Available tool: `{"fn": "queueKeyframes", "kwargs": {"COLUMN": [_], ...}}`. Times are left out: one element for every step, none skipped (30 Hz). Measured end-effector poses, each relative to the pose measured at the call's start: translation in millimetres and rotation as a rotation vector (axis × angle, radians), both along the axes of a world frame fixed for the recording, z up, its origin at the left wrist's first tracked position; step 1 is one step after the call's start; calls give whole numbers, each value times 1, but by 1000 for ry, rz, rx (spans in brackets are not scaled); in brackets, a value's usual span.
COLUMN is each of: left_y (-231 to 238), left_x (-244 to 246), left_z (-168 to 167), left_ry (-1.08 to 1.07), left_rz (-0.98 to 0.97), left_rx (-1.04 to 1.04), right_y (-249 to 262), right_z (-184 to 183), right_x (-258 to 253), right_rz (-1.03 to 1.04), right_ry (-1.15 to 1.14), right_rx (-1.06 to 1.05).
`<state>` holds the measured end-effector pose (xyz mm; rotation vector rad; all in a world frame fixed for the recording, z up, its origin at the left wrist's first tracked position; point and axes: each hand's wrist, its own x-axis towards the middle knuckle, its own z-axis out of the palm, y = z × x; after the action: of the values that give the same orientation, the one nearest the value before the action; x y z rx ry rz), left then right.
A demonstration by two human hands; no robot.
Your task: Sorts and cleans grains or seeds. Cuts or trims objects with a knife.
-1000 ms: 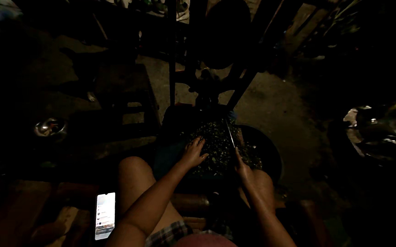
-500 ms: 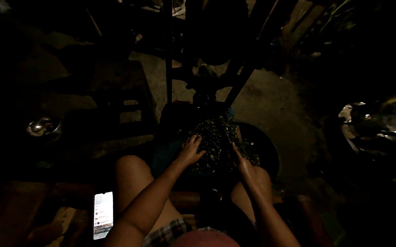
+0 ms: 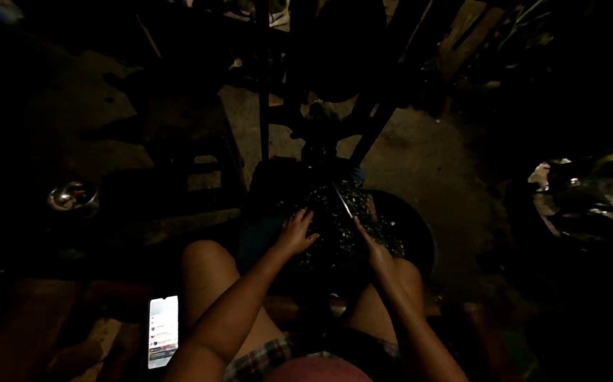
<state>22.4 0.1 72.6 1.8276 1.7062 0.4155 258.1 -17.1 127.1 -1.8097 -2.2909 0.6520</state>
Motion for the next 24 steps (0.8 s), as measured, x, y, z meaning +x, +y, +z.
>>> {"fn": "queueKeyframes", "kwargs": {"left_y": [0,-1,-1,0,0,-1,-2,-2,-1,-1,-2,-2,-1,0,-1,-1,-1,-1,0,0,0,2,1,0], "left_x": [1,1,2,2,2,1,1,1,0,-1,-1,-1,-1,0,1,1,1,1,1,0,0,-1,-1,-1], "left_z": [1,3,4,5,4,3,3,3,4,3,2,2,4,5,7,7,6,3,0,-2,-2,-2,-1,-1], "left_ry": [-6,-6,-6,-1,2,1,7,15,21,24,25,24,20,19,22,25,27,32,28,29,30,30,24,17], "left_rz": [5,10,12,8,1,-9,-20,-28,-30,-30,-32,-32,-29,-25,-21,-17,-19,-27,-30,-32,-32,-30,-28,-31], "left_rx": [-7,-25,-45,-50,-44,-38,-44,-45,-49,-54,-62,-65,-61,-65,-81,-91,-86,-77,-66,-62,-63,-65,-71,-76], "right_y": [-3,-4,-6,-6,-6,-6,-4,-2,0,1,0,0,1,1,1,0,1,3,5,7,9,11,11,10], "right_z": [1,-1,-5,-10,-17,-23,-30,-33,-27,-17,-8,-2,2,2,0,-7,-16,-25,-31,-35,-33,-25,-16,-9], "right_x": [0,-1,-3,-4,-4,-4,-4,-4,-5,-8,-9,-9,-9,-7,-6,-5,-3,-2,-1,0,-1,-2,-2,-1], "right_rz": [14,30,46,62,70,69,67,67,65,62,60,63,66,72,80,88,80,61,47,44,46,50,52,49], "right_ry": [73,132,157,149,96,-1,-92,-134,-147,-143,-131,-103,-55,3,61,108,111,64,-21,-82,-115,-124,-109,-78], "right_rx": [97,187,216,209,158,44,-58,-116,-141,-152,-155,-120,-60,16,94,155,160,99,-10,-97,-137,-150,-155,-141]}}
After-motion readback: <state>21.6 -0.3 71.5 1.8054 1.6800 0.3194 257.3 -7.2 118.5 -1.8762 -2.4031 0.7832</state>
